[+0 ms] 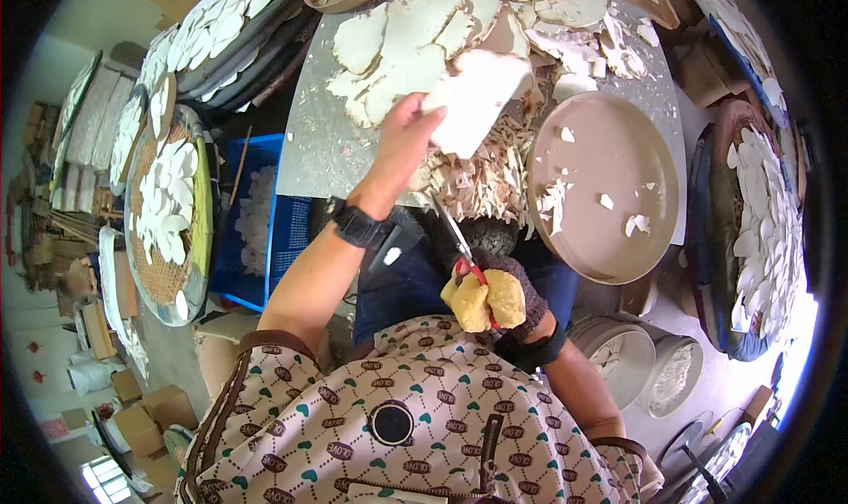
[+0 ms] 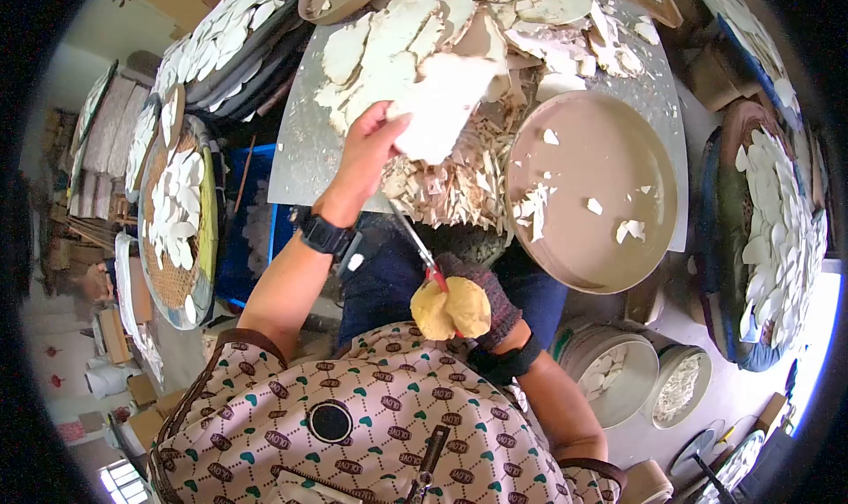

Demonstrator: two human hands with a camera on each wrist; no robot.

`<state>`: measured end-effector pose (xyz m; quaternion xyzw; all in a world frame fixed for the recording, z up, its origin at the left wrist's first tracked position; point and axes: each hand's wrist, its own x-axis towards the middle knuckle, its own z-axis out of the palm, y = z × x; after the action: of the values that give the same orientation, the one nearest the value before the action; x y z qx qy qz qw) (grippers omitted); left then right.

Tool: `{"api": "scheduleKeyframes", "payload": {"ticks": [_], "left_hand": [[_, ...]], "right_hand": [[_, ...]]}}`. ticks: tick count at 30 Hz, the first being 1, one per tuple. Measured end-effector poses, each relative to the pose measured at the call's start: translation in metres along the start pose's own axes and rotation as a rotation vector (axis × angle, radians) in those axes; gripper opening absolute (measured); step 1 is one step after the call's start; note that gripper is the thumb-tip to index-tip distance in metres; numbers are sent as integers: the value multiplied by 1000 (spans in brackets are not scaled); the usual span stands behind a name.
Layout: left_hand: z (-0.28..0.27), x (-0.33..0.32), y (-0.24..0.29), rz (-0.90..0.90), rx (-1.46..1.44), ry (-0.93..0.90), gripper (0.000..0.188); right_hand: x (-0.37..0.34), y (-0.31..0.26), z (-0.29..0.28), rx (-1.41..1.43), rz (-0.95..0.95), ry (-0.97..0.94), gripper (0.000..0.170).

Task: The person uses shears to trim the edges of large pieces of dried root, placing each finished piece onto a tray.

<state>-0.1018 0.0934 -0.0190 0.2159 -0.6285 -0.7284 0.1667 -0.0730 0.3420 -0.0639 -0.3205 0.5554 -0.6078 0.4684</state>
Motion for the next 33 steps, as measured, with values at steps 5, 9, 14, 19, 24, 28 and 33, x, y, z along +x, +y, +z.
{"api": "scheduleKeyframes", "payload": {"ticks": [5,9,14,19,24,28,33], "left_hand": [[-21,-28,14,-151,-224,9,31],[-34,-53,17,-166,-145,-18,38],[-42,-80,7,-223,54,-52,43],[-41,-94,11,-291,46,-100,45],[-47,-97,8,-204,33,-10,50],[-40,-90,-9,109,28,246,50],[-31,-93,-9,-8,-66,199,57]], "right_hand": [[2,13,-3,255,-15,211,23],[3,25,-6,900,-117,155,33],[15,33,-6,1073,-109,157,32],[28,47,-10,1376,-186,-18,30],[23,48,-19,1306,-58,-48,27],[25,49,-9,781,-70,60,22],[25,28,-3,553,-43,124,19]]}}
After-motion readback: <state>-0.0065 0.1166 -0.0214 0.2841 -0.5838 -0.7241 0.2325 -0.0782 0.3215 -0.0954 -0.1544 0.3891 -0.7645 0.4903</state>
